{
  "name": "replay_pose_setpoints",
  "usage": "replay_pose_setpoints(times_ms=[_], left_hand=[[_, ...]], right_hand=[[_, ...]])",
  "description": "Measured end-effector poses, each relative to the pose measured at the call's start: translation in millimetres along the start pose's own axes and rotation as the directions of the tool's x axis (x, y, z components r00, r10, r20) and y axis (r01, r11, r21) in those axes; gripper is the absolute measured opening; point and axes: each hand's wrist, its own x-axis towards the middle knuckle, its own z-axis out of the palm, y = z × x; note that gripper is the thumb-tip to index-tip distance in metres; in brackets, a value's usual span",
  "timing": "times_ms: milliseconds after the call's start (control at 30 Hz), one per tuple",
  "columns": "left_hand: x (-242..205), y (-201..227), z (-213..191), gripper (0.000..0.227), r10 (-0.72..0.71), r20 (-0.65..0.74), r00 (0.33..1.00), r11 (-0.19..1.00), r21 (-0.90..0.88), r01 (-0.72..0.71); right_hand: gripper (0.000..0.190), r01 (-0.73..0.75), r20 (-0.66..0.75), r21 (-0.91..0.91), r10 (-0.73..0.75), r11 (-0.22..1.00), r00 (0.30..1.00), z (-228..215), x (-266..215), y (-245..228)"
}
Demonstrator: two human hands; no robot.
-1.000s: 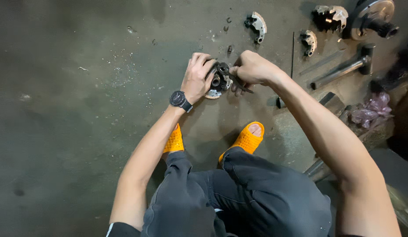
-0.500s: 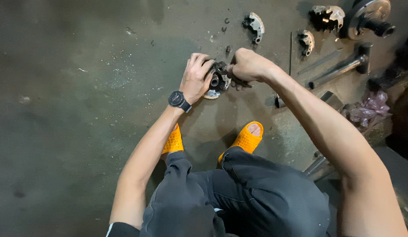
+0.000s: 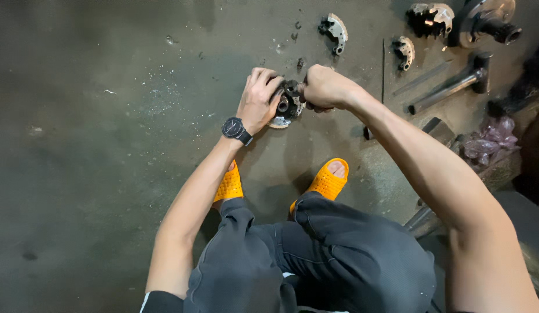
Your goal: The person assembles mechanical parts on the floor, using a hammer to secure components and a screwdriver to adjust them. They handle various metal pieces, including a circular part and smaller components, arranging them methodically.
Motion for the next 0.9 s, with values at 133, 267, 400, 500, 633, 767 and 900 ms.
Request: replay_pose_setpoints(times_ms=[133, 267, 400, 500, 633, 767, 900], left_hand=[[-8, 7, 0, 0.03, -0.024, 0.037, 0.999, 0.995, 0.102, 0.02], [-20, 44, -30, 0.123, -0.124, 0.186, 0.975, 0.914, 0.403, 0.039], [-26, 48, -23, 0.126, -0.153, 0.302, 0.941, 0.875, 0.484, -0.013], [-26, 49, -20, 0.125, -0.156, 0.297, 0.942, 0.863, 0.505, -0.016], [-26, 55, -21, 0.126, -0.162, 0.304, 0.939, 0.843, 0.537, -0.028], [-25, 63, -21, 0.127, -0.201, 0.309, 0.93, 0.812, 0.584, -0.019], [-1, 68, -34, 0.121, -0.139, 0.264, 0.955, 0.881, 0.474, -0.002]], right_hand=[[0.038, 0.058, -0.105, -0.077, -0.066, 0.995, 0.992, 11, -11, 3], [0.032, 0.143, -0.328, 0.035, -0.123, 0.989, 0.937, 12, -38, -5], [0.024, 0.449, -0.763, -0.056, -0.328, 0.892, 0.557, 44, 2, 32], [0.024, 0.263, -0.642, -0.23, -0.35, 0.937, 0.682, 65, 23, 41], [0.029, 0.24, -0.582, -0.234, -0.334, 0.942, 0.742, 65, 26, 41], [0.025, 0.245, -0.596, -0.116, -0.265, 0.963, 0.758, 70, 30, 58], [0.022, 0.529, -0.763, 0.046, -0.312, 0.848, 0.566, 60, -55, 63]])
